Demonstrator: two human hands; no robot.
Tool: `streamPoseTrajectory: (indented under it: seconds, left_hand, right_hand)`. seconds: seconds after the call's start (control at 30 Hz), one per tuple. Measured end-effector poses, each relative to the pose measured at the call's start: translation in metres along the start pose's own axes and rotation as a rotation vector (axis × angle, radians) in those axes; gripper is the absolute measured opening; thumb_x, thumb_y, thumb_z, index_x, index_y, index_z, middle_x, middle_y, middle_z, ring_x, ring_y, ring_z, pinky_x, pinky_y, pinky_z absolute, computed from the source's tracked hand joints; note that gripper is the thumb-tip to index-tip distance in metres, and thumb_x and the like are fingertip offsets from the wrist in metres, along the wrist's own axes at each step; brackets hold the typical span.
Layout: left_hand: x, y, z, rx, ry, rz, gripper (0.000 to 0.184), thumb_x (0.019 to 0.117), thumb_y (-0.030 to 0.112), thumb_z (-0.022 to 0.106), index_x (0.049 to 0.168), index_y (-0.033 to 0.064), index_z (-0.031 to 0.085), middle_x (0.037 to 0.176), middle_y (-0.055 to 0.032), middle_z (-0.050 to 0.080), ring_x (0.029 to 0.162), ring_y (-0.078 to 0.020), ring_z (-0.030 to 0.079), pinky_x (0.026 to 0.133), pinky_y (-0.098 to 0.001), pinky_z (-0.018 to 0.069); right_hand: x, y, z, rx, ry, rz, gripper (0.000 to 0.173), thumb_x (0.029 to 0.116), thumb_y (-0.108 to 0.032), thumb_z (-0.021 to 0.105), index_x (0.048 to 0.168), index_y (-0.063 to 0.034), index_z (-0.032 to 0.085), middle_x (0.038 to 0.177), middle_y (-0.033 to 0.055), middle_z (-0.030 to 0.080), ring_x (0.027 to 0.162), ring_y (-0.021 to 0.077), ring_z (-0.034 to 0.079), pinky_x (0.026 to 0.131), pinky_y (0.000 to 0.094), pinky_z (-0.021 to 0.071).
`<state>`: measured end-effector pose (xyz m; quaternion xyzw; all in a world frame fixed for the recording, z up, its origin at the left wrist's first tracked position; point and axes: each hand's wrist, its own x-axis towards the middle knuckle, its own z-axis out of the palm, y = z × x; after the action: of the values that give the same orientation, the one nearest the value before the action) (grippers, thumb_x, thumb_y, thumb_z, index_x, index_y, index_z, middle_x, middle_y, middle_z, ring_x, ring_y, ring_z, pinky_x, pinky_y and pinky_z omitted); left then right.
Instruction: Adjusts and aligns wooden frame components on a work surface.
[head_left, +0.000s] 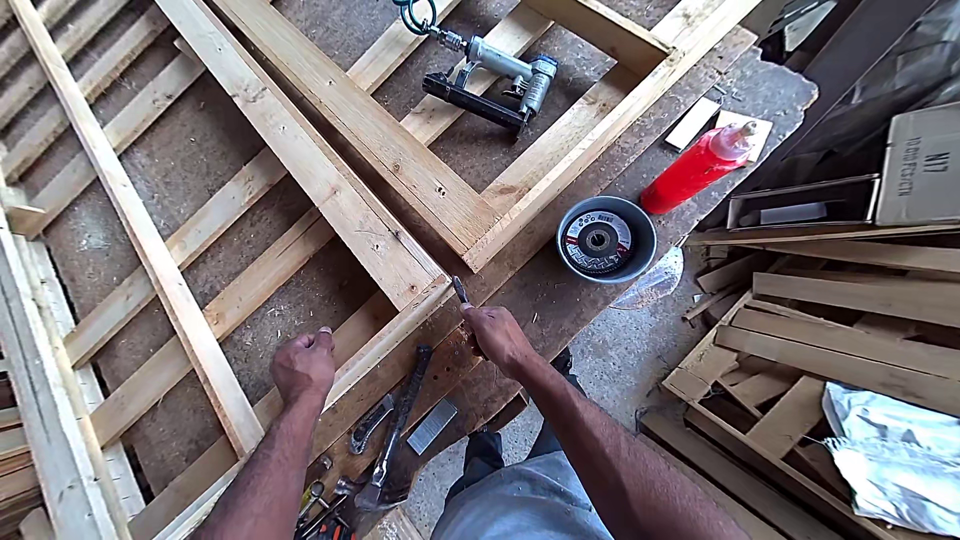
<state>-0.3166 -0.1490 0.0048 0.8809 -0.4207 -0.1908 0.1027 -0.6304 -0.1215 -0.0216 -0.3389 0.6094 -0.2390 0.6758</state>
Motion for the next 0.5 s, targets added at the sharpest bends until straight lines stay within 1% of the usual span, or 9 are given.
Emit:
streamPoseTrajectory:
  seconds: [0.07, 0.17, 0.27, 0.37, 0.43, 0.5]
  left_hand:
    - [0.0, 0.0, -0.001, -0.005, -0.002, -0.007, 0.04, 0.1045, 0.04, 0.058, 0.089, 0.0061, 0.073, 0.088, -0.0121, 0.075, 0.085, -0.0287, 0.073, 0.084, -0.0576, 0.0562]
    - [0.0, 0.001, 0.0, -0.006, -0.003, -0.004, 0.04, 0.1043, 0.04, 0.059, 0.088, 0.0063, 0.073, 0.087, -0.0122, 0.075, 0.084, -0.0286, 0.073, 0.083, -0.0575, 0.0561]
    - [0.001, 0.0, 0.0, 0.001, 0.004, 0.005, 0.04, 0.1043, 0.04, 0.058, 0.087, 0.0071, 0.073, 0.086, -0.0115, 0.075, 0.083, -0.0278, 0.073, 0.083, -0.0571, 0.0563]
    - [0.002, -0.003, 0.001, -0.013, 0.0, -0.004, 0.04, 0.1045, 0.041, 0.058, 0.087, 0.0075, 0.073, 0.085, -0.0101, 0.074, 0.082, -0.0263, 0.073, 0.081, -0.0557, 0.0575]
    - [0.002, -0.002, 0.0, -0.028, 0.005, -0.012, 0.039, 0.1048, 0.039, 0.058, 0.086, 0.0077, 0.072, 0.085, -0.0097, 0.074, 0.082, -0.0262, 0.073, 0.08, -0.0552, 0.0579]
    - [0.003, -0.002, 0.0, -0.021, 0.009, -0.013, 0.038, 0.1045, 0.039, 0.058, 0.086, 0.0084, 0.072, 0.085, -0.0084, 0.075, 0.081, -0.0249, 0.073, 0.08, -0.0542, 0.0583]
  right_hand:
    - [-0.003, 0.001, -0.001, -0.001, -0.002, 0.021, 0.063, 0.1053, -0.059, 0.041, 0.073, -0.0094, 0.061, 0.063, 0.0072, 0.055, 0.056, 0.0204, 0.055, 0.055, 0.0394, 0.0471]
    - [-0.003, -0.003, -0.004, -0.056, 0.005, 0.018, 0.062, 0.1058, -0.057, 0.041, 0.07, -0.0096, 0.061, 0.062, 0.0074, 0.056, 0.054, 0.0209, 0.054, 0.054, 0.0404, 0.044]
    - [-0.003, -0.008, -0.006, -0.131, 0.013, -0.025, 0.065, 0.1064, -0.057, 0.038, 0.067, -0.0098, 0.059, 0.058, 0.0085, 0.057, 0.05, 0.0222, 0.055, 0.05, 0.0423, 0.0458]
    - [-0.002, -0.002, -0.005, -0.135, 0.047, -0.05, 0.066, 0.1052, -0.058, 0.039, 0.064, -0.0101, 0.059, 0.055, 0.009, 0.056, 0.047, 0.0229, 0.055, 0.048, 0.0423, 0.0458]
    - [-0.005, 0.001, -0.004, -0.163, 0.037, -0.061, 0.063, 0.1063, -0.055, 0.04, 0.066, -0.0109, 0.059, 0.056, 0.0072, 0.056, 0.049, 0.0214, 0.056, 0.05, 0.0414, 0.0477]
    - [-0.025, 0.011, 0.001, -0.221, -0.031, -0.069, 0.058, 0.1061, -0.052, 0.042, 0.068, -0.0126, 0.06, 0.06, 0.0034, 0.055, 0.055, 0.0184, 0.056, 0.056, 0.0412, 0.0477]
